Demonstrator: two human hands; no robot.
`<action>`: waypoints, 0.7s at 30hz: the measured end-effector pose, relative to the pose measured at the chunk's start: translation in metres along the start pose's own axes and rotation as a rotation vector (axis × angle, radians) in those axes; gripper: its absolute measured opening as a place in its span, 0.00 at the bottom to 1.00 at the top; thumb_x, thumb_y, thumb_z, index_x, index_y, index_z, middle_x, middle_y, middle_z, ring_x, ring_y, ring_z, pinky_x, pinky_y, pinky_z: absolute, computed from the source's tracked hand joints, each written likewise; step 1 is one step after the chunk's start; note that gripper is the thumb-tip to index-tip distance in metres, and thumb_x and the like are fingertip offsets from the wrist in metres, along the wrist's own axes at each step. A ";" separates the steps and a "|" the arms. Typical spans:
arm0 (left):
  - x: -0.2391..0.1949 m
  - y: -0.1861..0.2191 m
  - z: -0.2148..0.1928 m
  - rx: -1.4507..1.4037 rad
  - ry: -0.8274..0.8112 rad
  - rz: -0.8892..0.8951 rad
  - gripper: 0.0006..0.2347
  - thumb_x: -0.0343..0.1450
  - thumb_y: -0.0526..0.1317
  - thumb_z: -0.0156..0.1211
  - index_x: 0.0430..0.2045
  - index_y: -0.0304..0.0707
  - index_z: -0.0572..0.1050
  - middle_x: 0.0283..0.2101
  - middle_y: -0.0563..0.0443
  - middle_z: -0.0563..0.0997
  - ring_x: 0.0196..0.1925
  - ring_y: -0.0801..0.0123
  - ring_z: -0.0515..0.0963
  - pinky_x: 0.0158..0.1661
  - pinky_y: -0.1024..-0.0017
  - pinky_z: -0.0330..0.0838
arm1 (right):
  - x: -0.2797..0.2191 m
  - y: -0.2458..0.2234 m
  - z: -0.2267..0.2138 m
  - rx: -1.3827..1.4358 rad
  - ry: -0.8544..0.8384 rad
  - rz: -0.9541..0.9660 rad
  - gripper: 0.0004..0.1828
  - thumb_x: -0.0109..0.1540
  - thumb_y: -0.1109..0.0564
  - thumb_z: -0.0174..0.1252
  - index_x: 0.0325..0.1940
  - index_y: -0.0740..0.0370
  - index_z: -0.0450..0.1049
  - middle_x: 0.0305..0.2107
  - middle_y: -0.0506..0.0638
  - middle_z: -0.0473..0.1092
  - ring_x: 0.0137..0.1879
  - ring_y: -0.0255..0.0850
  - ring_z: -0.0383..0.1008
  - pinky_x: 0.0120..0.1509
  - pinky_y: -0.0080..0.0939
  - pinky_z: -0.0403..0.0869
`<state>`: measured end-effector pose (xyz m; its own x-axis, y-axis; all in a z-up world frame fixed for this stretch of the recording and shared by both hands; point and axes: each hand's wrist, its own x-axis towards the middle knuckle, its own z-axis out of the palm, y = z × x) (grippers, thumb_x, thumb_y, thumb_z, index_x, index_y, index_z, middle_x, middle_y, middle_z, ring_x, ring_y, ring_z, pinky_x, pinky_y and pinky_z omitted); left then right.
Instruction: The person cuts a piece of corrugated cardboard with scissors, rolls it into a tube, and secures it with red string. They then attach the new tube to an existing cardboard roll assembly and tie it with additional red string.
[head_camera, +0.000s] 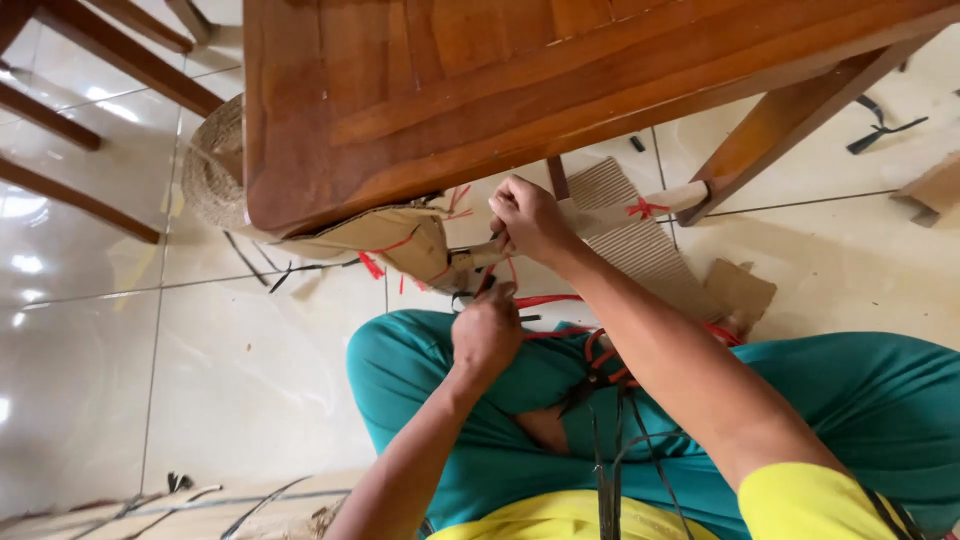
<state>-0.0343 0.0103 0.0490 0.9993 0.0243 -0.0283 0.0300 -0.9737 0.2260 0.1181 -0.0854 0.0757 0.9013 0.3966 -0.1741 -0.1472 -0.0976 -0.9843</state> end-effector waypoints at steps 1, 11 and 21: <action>0.005 0.002 -0.018 -0.439 0.029 -0.268 0.12 0.69 0.40 0.56 0.45 0.40 0.78 0.35 0.37 0.83 0.42 0.39 0.82 0.42 0.45 0.74 | -0.006 0.002 -0.012 -0.025 0.011 -0.070 0.09 0.66 0.56 0.54 0.42 0.66 0.70 0.20 0.60 0.73 0.20 0.43 0.76 0.19 0.39 0.75; 0.047 -0.007 -0.012 -1.415 0.096 -0.905 0.17 0.72 0.50 0.59 0.35 0.30 0.73 0.29 0.36 0.84 0.26 0.59 0.84 0.31 0.63 0.83 | -0.093 0.016 -0.166 0.172 0.924 -0.015 0.20 0.65 0.45 0.63 0.38 0.52 0.57 0.30 0.47 0.68 0.36 0.33 0.73 0.38 0.29 0.74; 0.121 -0.012 -0.014 -1.467 0.149 -0.914 0.20 0.71 0.53 0.60 0.34 0.28 0.76 0.28 0.40 0.82 0.29 0.61 0.83 0.34 0.65 0.84 | -0.033 -0.017 -0.196 0.113 0.785 0.053 0.11 0.66 0.57 0.55 0.41 0.54 0.58 0.34 0.47 0.68 0.34 0.29 0.69 0.39 0.26 0.75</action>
<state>0.0863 0.0281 0.0563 0.6405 0.5059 -0.5778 0.4500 0.3625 0.8162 0.1711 -0.2756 0.1044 0.9095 -0.3695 -0.1903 -0.2004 0.0113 -0.9796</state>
